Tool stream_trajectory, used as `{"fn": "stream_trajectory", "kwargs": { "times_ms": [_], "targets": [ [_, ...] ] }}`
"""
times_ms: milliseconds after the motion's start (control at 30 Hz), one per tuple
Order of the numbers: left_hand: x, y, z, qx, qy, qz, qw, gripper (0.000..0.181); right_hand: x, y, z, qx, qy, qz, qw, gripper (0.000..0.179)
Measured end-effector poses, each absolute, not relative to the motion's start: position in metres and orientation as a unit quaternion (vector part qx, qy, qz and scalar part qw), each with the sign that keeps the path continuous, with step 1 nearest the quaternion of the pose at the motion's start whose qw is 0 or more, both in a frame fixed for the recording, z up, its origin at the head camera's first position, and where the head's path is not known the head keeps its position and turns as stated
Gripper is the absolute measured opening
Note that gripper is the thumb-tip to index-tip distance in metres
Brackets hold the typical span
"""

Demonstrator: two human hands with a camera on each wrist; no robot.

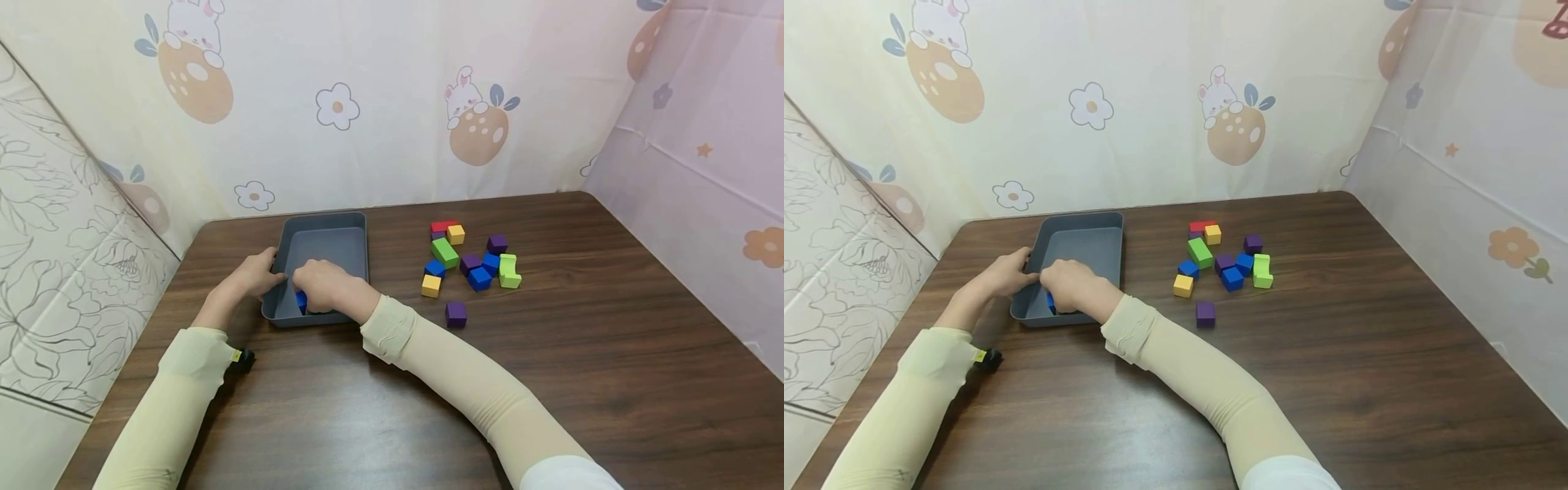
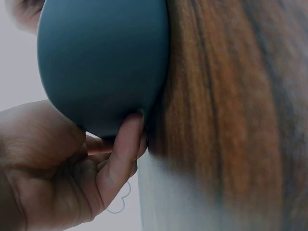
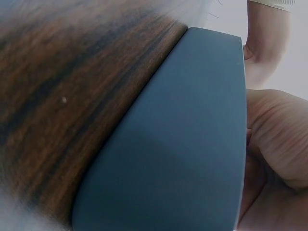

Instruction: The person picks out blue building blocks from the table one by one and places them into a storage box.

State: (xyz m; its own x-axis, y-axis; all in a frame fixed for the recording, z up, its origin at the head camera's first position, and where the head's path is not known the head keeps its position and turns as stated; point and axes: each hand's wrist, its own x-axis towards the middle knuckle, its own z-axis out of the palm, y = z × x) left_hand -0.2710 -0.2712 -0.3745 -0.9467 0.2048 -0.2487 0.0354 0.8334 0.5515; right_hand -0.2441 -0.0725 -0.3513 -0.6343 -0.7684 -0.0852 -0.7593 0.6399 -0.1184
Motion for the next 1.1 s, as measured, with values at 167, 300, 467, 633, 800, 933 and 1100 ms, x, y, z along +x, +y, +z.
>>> {"fn": "stream_trajectory", "kwargs": {
  "times_ms": [167,300,467,633,800,933,1100],
  "targets": [
    [-0.2699,-0.2720,-0.3746,0.063,0.945,0.281,0.153,0.067,-0.2439,-0.0729,-0.3524,-0.421,0.904,-0.041,0.066,0.022],
    [-0.2697,-0.2724,-0.3752,0.063,0.945,0.281,0.154,0.068,-0.2433,-0.0729,-0.3528,-0.419,0.905,-0.044,0.066,0.023],
    [-0.2695,-0.2729,-0.3777,0.062,0.945,0.280,0.154,0.066,-0.2419,-0.0730,-0.3536,-0.417,0.905,-0.046,0.070,0.022],
    [-0.2690,-0.2734,-0.3780,0.062,0.944,0.286,0.155,0.066,-0.2418,-0.0731,-0.3545,-0.418,0.904,-0.048,0.073,0.023],
    [-0.2684,-0.2728,-0.3777,0.061,0.943,0.289,0.155,0.064,-0.2432,-0.0729,-0.3547,-0.417,0.904,-0.050,0.077,0.026],
    [-0.2684,-0.2725,-0.3759,0.059,0.944,0.285,0.154,0.065,-0.2439,-0.0728,-0.3537,-0.418,0.904,-0.051,0.076,0.024],
    [-0.2700,-0.2717,-0.3743,0.061,0.946,0.279,0.154,0.067,-0.2436,-0.0727,-0.3517,-0.417,0.905,-0.046,0.074,0.024]
  ]
}}
